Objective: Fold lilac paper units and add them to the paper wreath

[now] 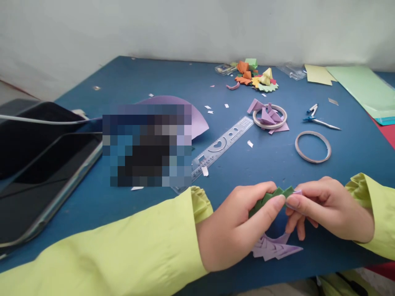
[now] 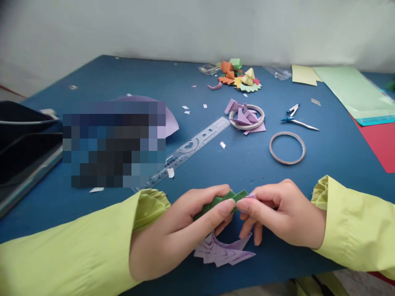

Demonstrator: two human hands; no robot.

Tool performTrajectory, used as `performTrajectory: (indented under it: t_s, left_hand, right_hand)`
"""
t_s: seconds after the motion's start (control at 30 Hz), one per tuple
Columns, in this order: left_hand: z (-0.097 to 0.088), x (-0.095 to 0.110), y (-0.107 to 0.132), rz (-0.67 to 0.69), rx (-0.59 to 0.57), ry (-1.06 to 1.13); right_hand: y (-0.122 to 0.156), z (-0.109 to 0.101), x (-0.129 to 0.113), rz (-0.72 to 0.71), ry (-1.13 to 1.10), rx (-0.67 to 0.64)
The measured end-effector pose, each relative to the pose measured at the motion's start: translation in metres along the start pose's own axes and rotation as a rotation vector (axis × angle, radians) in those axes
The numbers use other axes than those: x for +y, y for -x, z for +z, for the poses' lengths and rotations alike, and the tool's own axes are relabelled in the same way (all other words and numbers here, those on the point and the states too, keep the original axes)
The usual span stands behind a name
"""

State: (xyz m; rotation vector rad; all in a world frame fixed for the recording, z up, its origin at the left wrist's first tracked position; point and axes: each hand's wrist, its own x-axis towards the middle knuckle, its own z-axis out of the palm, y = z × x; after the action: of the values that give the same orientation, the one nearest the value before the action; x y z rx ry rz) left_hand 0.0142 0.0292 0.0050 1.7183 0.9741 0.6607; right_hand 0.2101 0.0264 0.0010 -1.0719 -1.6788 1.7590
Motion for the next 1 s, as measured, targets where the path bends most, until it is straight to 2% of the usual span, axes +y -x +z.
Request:
performTrajectory:
  t_s: [0.1,0.2,0.27,0.3,0.4,0.43,0.47,0.53,0.6,0.7,0.8,0.9,1.0]
  left_hand:
    - [0.0,-0.004,-0.002,0.033,-0.04,0.027]
    - [0.0,-0.005,-0.004,0.122,-0.041,0.038]
    - [0.0,-0.005,-0.004,0.202,0.019,-0.005]
    - [-0.001,-0.004,-0.003,0.247,0.085,-0.04]
    - [-0.008,-0.006,-0.003,0.499,0.286,-0.227]
    - [-0.011,-0.007,-0.004,0.634,0.311,-0.326]
    - [-0.014,-0.009,-0.005,0.723,0.241,-0.469]
    - [-0.017,-0.014,-0.007,0.859,0.279,-0.668]
    - [-0.017,-0.018,-0.01,0.903,0.253,-0.715]
    - [-0.014,-0.02,-0.012,0.871,0.089,-0.775]
    - [-0.012,-0.02,-0.011,0.811,-0.051,-0.833]
    - [-0.012,-0.019,-0.011,0.818,-0.077,-0.787]
    - [-0.011,-0.018,-0.012,0.818,-0.038,-0.764]
  right_hand:
    - [0.001,0.0,-0.001,-0.049,0.081,0.008]
    - [0.002,-0.004,-0.003,-0.138,0.198,0.001]
    - [0.002,-0.008,-0.002,-0.253,0.346,0.023]
    - [0.002,-0.011,-0.002,-0.326,0.451,0.047]
    - [0.001,-0.021,0.002,-0.563,0.867,0.177]
    - [0.0,-0.025,0.003,-0.617,0.981,0.223]
    - [-0.001,-0.029,0.004,-0.652,1.065,0.265]
    - [-0.004,-0.036,0.006,-0.674,1.139,0.326]
    - [-0.009,-0.043,0.008,-0.69,1.169,0.385]
    - [-0.02,-0.055,0.009,-0.708,1.247,0.483]
    - [-0.03,-0.066,0.01,-0.655,1.343,0.52]
    - [-0.037,-0.073,0.013,-0.581,1.415,0.511]
    - [-0.041,-0.075,0.016,-0.542,1.454,0.486]
